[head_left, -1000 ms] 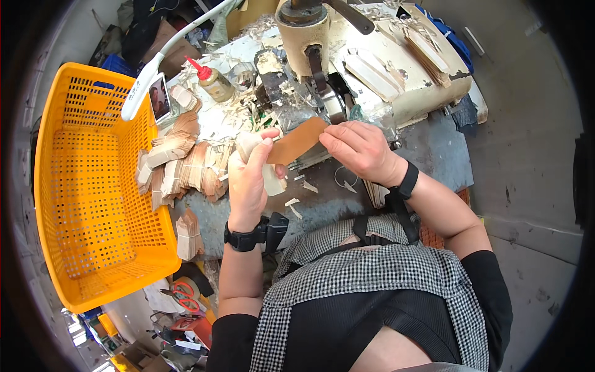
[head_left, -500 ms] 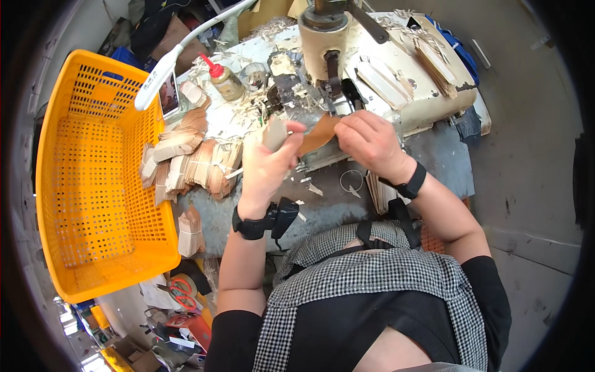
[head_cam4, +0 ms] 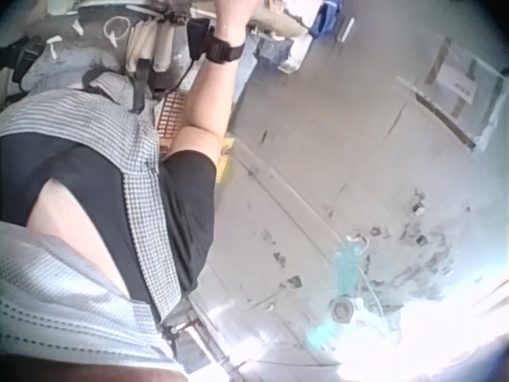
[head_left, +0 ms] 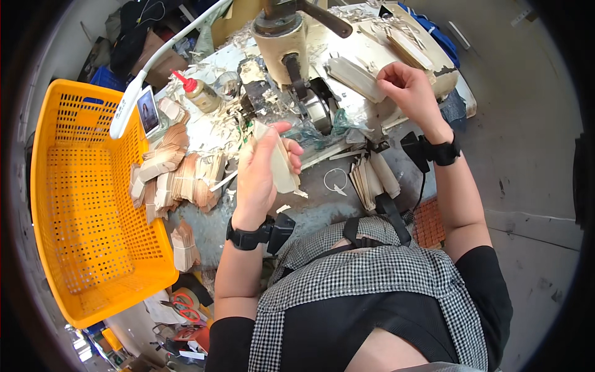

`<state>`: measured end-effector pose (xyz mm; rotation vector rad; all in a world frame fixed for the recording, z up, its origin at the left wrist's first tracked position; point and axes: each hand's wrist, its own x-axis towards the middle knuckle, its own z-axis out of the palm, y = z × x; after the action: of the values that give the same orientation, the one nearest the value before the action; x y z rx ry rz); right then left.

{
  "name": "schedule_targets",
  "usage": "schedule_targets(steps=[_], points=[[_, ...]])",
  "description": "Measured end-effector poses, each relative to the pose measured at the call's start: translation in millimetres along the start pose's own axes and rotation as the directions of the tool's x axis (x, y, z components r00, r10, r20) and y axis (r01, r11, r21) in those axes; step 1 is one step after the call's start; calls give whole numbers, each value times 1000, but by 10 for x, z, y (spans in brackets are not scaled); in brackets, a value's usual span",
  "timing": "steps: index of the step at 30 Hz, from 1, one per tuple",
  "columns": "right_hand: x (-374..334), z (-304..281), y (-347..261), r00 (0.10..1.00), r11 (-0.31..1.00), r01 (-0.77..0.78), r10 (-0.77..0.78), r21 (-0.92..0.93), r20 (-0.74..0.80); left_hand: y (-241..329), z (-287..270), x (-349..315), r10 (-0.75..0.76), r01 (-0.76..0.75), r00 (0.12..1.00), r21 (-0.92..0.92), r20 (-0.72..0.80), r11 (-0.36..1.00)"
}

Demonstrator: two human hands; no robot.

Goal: Sorting and preparing shoe components at a workbench.

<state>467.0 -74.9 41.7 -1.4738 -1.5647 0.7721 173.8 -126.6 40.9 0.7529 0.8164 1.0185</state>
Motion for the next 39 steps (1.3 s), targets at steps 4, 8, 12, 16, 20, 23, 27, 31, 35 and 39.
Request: schedule_targets(steps=[4,8,12,16,20,23,27,31,35,39], points=[[-193,190,-304,970,949,173,-210,-263,-119,-85,-50,-12,-15,28,997,-163,78,986],[-513,502,-581,944,993,-7,-32,119,327,-151,111,-17,38,-33,998,-105,41,994],[-668,777,-583,838,949,-153,-23,275,545,-191,215,-37,78,-75,996,-82,33,994],[-672,812,-554,827,908,-279,62,313,559,-160,215,-100,14,-3,999,-220,51,975],[-648,742,-592,795,802,-465,193,374,576,-189,199,-120,1,23,997,-303,78,953],[-700,813,-541,914,898,-236,74,372,400,-184,210,-117,29,-15,998,-260,52,966],[-780,871,-589,954,933,-96,-13,347,298,-246,148,-110,55,-44,998,-288,30,957],[-820,885,-615,959,948,3,-94,318,269,-257,136,-114,69,-66,998,-309,-2,949],[-844,893,-622,936,940,278,-311,197,165,-241,136,-112,82,-75,997,-292,13,954],[-883,922,-636,907,920,379,-391,99,158,-260,125,-102,93,-89,996,-289,-2,953]])
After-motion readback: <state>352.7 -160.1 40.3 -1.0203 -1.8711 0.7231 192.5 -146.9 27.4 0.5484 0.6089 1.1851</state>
